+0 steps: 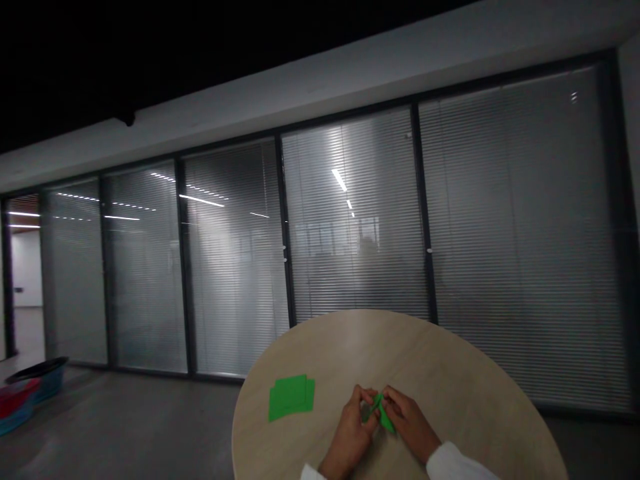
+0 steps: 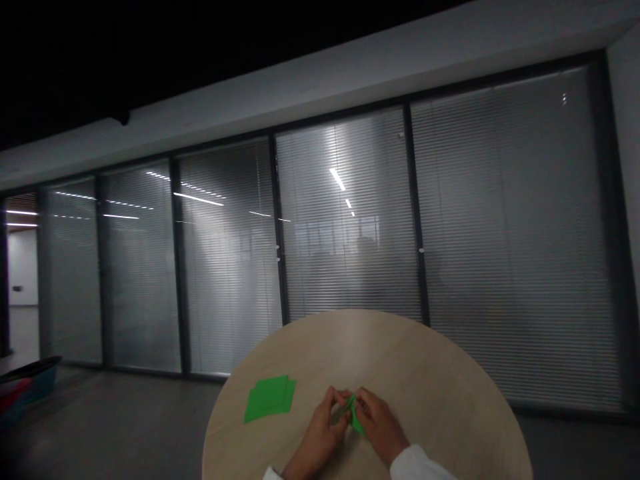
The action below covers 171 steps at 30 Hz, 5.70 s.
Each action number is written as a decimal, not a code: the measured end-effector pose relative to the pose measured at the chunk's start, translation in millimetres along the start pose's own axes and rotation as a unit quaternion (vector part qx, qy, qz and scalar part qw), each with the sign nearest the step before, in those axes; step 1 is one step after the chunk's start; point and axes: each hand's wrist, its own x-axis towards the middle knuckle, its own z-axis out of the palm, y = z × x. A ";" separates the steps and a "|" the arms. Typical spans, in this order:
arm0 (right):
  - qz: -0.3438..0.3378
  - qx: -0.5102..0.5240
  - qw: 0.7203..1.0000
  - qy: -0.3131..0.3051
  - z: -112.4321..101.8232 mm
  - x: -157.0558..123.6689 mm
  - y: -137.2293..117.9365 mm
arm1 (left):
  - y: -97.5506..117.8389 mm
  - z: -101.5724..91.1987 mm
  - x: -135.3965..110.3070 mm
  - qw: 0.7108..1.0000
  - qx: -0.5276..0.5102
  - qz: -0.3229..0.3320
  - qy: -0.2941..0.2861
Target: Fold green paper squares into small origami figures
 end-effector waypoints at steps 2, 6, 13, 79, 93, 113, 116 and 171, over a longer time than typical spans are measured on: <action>0.001 -0.003 1.000 0.002 -0.5 -0.4 -2.5 | 2.0 0.4 -0.1 1.000 0.011 0.009 0.013; 0.002 0.009 1.000 -0.003 -2.3 -0.2 -8.8 | 2.5 -0.1 0.4 0.998 0.046 0.001 0.051; -0.004 0.030 1.000 0.000 -6.4 1.8 -11.8 | 1.1 0.2 4.3 0.999 -0.024 -0.019 0.045; 0.043 0.097 0.994 0.027 -5.1 7.0 4.3 | 1.3 -3.0 8.7 0.990 -0.060 -0.110 0.058; 0.005 -0.031 0.999 0.014 -3.0 3.6 3.3 | -4.6 0.5 6.9 0.985 -0.017 -0.171 0.003; 0.059 0.013 0.998 -0.016 -1.6 5.7 19.5 | -6.9 -1.2 7.3 0.986 0.003 -0.168 0.023; 0.068 0.047 0.996 -0.031 -1.1 6.3 18.1 | -8.0 -2.5 7.5 0.983 -0.024 -0.180 0.018; 0.066 0.065 0.996 0.017 2.6 5.2 12.0 | -4.2 0.6 7.4 0.979 -0.067 -0.190 0.008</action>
